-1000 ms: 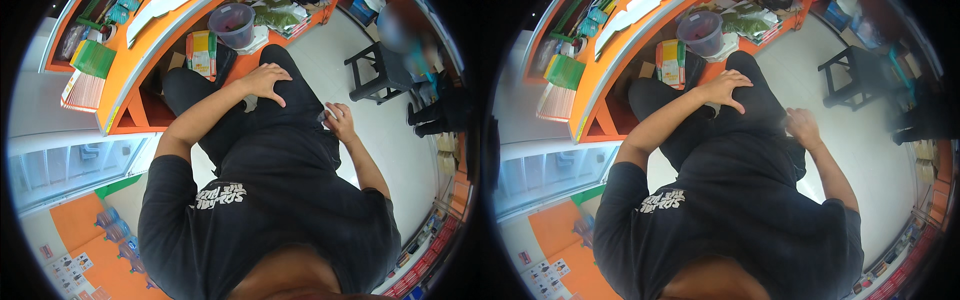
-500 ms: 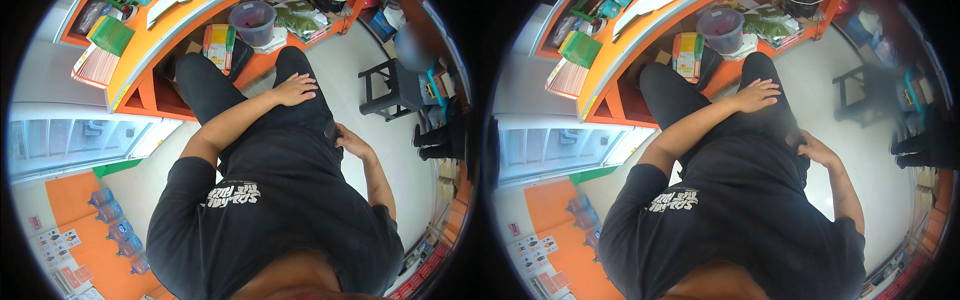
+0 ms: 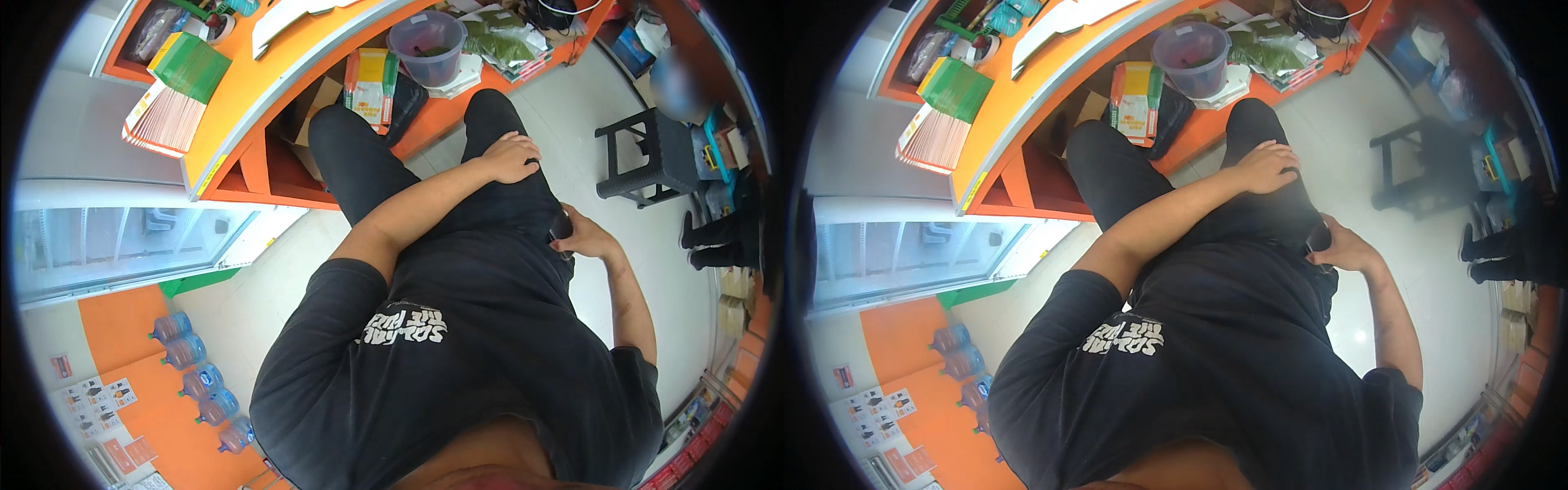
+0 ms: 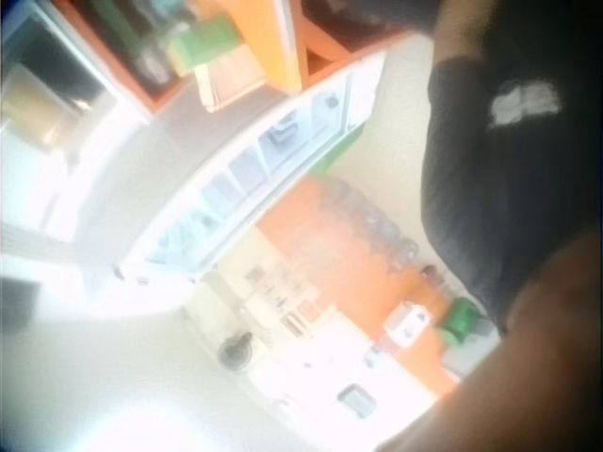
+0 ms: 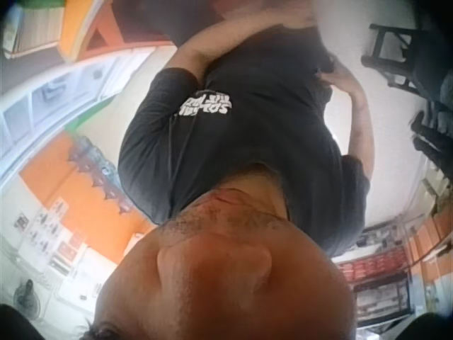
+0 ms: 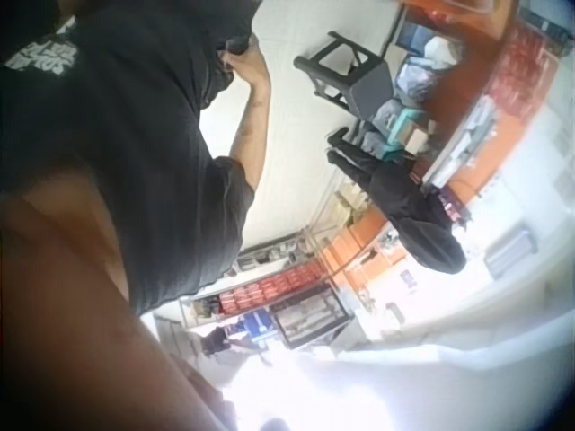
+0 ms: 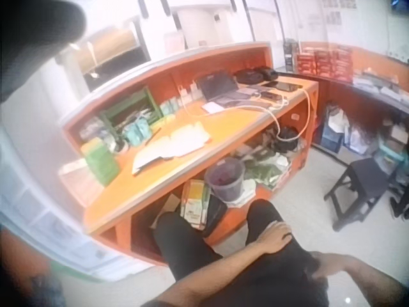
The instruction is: The person sits at a counter and repeatedly folds flat paper sheets into small rectangular boxes. They fold the sides, tuck the flaps, and seal the boxes with adhesive strips. The finished boxes are stacked on the counter.
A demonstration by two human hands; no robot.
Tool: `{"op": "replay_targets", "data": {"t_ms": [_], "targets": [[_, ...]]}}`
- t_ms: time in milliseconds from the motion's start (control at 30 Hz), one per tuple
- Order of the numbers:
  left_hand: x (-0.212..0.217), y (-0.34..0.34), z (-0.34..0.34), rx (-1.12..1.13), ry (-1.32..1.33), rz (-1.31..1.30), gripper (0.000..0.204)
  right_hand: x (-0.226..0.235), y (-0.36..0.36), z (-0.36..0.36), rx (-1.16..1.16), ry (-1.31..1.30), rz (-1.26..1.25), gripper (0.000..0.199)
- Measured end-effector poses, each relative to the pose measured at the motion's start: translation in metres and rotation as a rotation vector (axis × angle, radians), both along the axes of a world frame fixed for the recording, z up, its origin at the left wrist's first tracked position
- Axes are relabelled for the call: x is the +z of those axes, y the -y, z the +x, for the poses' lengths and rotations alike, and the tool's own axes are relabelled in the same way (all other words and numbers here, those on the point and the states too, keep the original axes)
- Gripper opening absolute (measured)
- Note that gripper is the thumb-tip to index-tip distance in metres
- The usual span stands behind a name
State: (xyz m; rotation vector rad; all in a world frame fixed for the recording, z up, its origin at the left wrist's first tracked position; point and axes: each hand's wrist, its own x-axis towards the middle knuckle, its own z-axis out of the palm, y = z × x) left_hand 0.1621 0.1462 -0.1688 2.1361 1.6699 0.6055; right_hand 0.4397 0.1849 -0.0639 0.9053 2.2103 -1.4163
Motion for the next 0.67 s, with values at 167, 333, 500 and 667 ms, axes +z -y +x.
{"op": "replay_targets", "data": {"t_ms": [167,333,500,667], "targets": [[0.008,0.022,-0.001,0.003,0.019,-0.037,0.052,0.025,-0.037,0.048,0.059,0.211,-0.259,0.085],[0.022,0.075,-0.02,0.048,-0.112,-0.034,0.084,0.05,-0.061,0.09,-0.273,-0.007,-0.271,0.084],[0.061,0.064,-0.146,0.237,-0.579,-0.918,0.076,0.029,-0.056,-0.03,-0.431,-0.097,0.254,0.092],[0.037,0.04,-0.177,0.522,0.198,-0.589,0.043,-0.006,-0.016,-0.098,-0.411,-0.108,0.377,0.1]]}}
